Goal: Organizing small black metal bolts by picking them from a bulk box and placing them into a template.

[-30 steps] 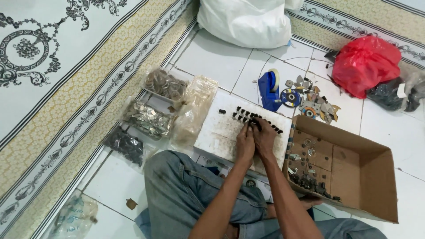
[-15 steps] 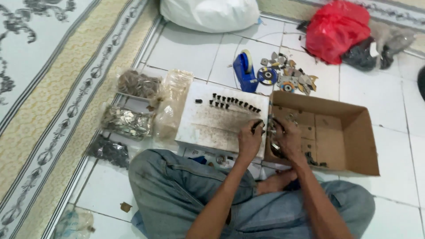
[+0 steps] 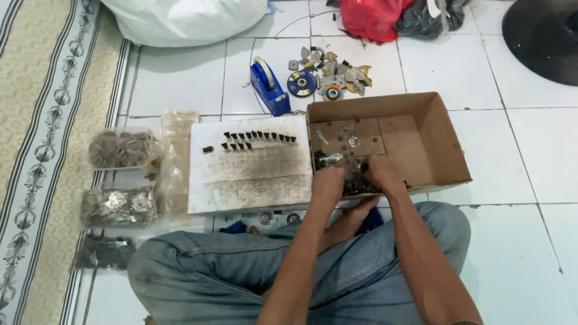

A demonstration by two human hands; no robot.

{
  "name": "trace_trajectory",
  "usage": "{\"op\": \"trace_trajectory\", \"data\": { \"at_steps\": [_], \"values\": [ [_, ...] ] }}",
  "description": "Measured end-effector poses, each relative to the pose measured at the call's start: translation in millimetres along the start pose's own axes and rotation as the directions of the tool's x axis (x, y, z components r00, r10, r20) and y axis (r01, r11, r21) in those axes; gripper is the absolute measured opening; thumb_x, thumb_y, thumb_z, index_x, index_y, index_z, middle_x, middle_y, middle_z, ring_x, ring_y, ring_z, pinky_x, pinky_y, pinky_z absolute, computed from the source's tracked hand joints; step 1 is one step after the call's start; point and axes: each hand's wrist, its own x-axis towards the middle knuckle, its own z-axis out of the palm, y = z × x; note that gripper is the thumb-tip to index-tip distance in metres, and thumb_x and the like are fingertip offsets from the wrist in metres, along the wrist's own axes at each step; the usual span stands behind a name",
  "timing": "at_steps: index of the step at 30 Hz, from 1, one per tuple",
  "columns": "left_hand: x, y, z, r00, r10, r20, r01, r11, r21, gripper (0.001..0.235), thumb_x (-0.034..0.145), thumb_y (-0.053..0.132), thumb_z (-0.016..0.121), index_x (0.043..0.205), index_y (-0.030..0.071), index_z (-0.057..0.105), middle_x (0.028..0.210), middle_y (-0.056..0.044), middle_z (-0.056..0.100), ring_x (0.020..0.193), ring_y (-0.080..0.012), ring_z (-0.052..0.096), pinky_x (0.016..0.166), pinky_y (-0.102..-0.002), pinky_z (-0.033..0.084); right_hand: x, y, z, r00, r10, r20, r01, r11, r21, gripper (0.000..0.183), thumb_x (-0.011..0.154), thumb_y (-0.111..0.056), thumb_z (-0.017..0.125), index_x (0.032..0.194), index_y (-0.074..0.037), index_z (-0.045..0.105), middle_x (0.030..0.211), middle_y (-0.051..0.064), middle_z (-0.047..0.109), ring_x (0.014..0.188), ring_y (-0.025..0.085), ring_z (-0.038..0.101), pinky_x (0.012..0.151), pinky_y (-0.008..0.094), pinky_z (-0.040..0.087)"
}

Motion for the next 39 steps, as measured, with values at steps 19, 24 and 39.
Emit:
{"op": "trace_trajectory", "data": {
  "at_steps": [19, 24, 39],
  "values": [
    [-0.9, 5.5, -6.4, 0.985, -0.068, 0.156, 0.059, 0.996, 0.064, 0.028, 0.08, -0.004, 0.073, 0.055, 0.008, 0.067, 0.047, -0.01, 0.061, 0.045, -0.0164, 0.058, 0.044, -0.03, 0.05, 22.9, 6.6, 20.8, 0.994, -0.031, 0.108, 0.032, 0.999, -0.007, 0.031, 0.095, -0.033, 0.068, 0.106, -0.004, 0.071, 0.102, 0.014, 0.072, 0.1, 0.024, 0.067, 0.082, 0.03, 0.056],
    [-1.0, 2.7, 3.3, 0.989, -0.069, 0.134, 0.062, 0.997, 0.052, 0.028, 0.08, -0.004, 0.073, 0.055, 0.008, 0.067, 0.046, -0.01, 0.06, 0.044, -0.016, 0.057, 0.044, -0.029, 0.049, 49.3, 49.0, 60.5, 0.979, 0.199, 0.03, -0.199, 0.93, 0.308, 0.047, 0.084, -0.045, 0.083, 0.122, -0.019, 0.078, 0.114, 0.015, 0.076, 0.106, 0.036, 0.072, 0.076, 0.044, 0.065],
    [0.9, 7.6, -6.2, 0.976, -0.111, 0.188, 0.101, 0.993, 0.065, 0.028, 0.084, -0.001, 0.067, 0.057, 0.006, 0.07, 0.052, -0.014, 0.065, 0.049, -0.0241, 0.065, 0.048, -0.035, 0.052, 8.1, 11.8, 23.7, 0.98, 0.153, 0.124, -0.19, 0.571, 0.799, 0.033, 0.084, -0.005, 0.077, 0.117, 0.0, 0.076, 0.12, 0.033, 0.067, 0.104, 0.044, 0.069, 0.079, 0.051, 0.065]
  ]
}}
